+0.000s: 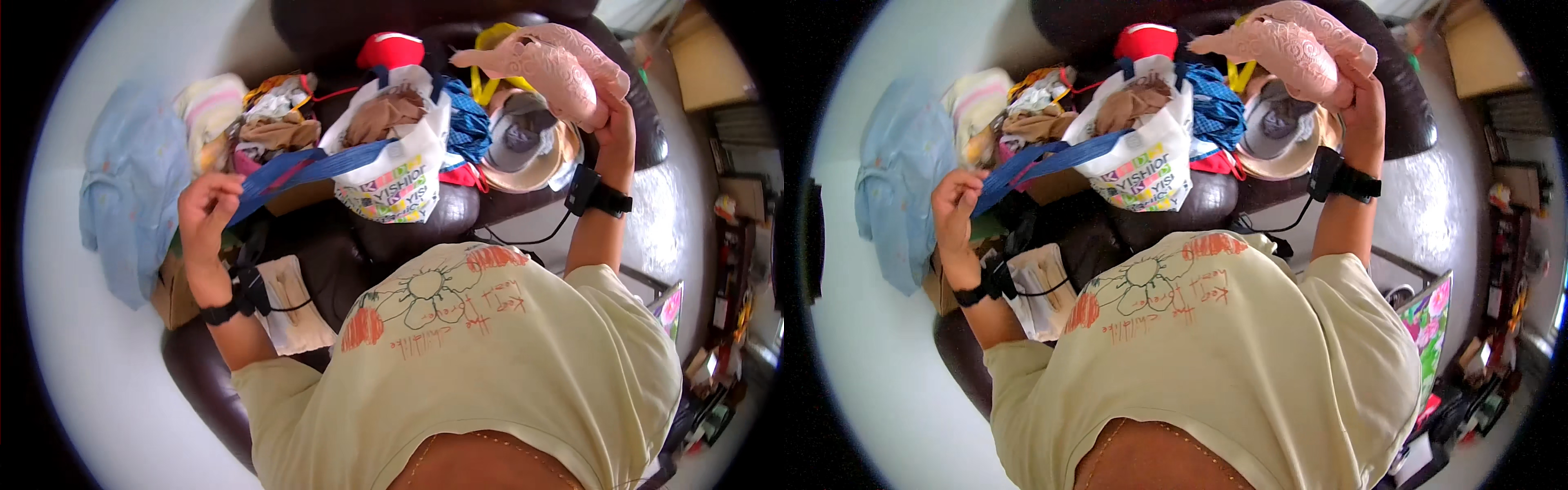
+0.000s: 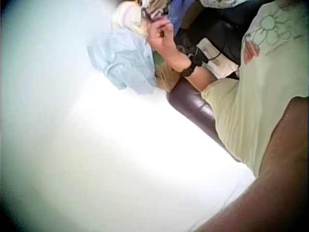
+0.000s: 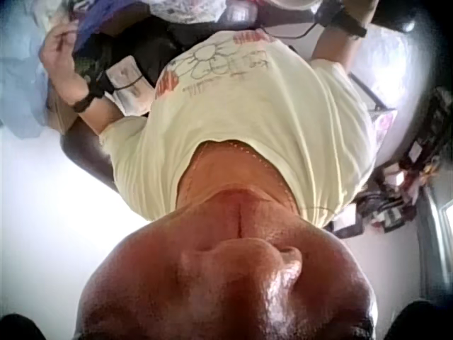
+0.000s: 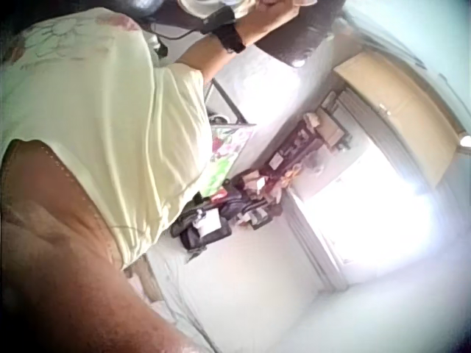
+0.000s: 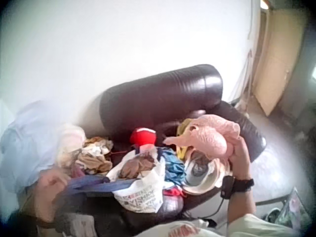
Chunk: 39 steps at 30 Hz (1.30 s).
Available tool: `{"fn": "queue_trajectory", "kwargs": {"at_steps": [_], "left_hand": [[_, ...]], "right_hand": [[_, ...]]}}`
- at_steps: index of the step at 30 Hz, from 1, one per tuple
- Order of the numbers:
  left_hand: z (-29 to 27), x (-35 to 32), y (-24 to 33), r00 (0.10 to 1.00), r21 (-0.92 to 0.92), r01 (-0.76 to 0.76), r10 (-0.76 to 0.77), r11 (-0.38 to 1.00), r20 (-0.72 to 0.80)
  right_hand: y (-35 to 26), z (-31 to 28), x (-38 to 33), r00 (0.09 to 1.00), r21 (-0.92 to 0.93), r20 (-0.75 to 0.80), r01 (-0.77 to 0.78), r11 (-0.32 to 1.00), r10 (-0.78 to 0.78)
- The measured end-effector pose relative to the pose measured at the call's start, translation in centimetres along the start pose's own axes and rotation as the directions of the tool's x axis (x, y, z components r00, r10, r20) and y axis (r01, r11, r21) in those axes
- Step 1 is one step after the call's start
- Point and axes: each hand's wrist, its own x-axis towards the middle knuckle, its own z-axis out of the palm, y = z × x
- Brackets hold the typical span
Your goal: The person sorts various items of clothing and household textiles by picking them up from a pile on a couch, unfolding or smoothing them by hand, and placing them into different bags and boxes.
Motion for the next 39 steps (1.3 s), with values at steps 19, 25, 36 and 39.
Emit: {"fn": "queue_trajectory", "kwargs": {"at_steps": [19, 25, 36, 39], "left_hand": [[13.2, 9.4, 0.0, 0.992, 0.917, -0.077, 0.123, 0.39, 0.031], [20.2, 15.5, -3.0, 0.812, 0.732, -0.553, 0.455, 0.399, 0.366], [17.6, 16.3, -4.1, 0.473, 0.598, -0.204, -0.457, 0.775, 0.753], [16.0, 11.3, -3.8, 0.606, 0.461, -0.332, -0.189, 0.823, 0.773]], "right_hand": [[-1.4, -5.1, -2.0, 0.972, -0.169, -0.227, 0.018, 0.985, -0.057], [-2.0, -7.2, -1.7, 0.971, -0.171, -0.225, 0.047, 0.984, -0.085], [-1.9, -7.0, -1.8, 0.975, -0.131, -0.219, 0.007, 0.991, -0.035], [-1.4, -5.2, -1.5, 0.989, -0.129, -0.144, -0.039, 0.991, 0.02]]}}
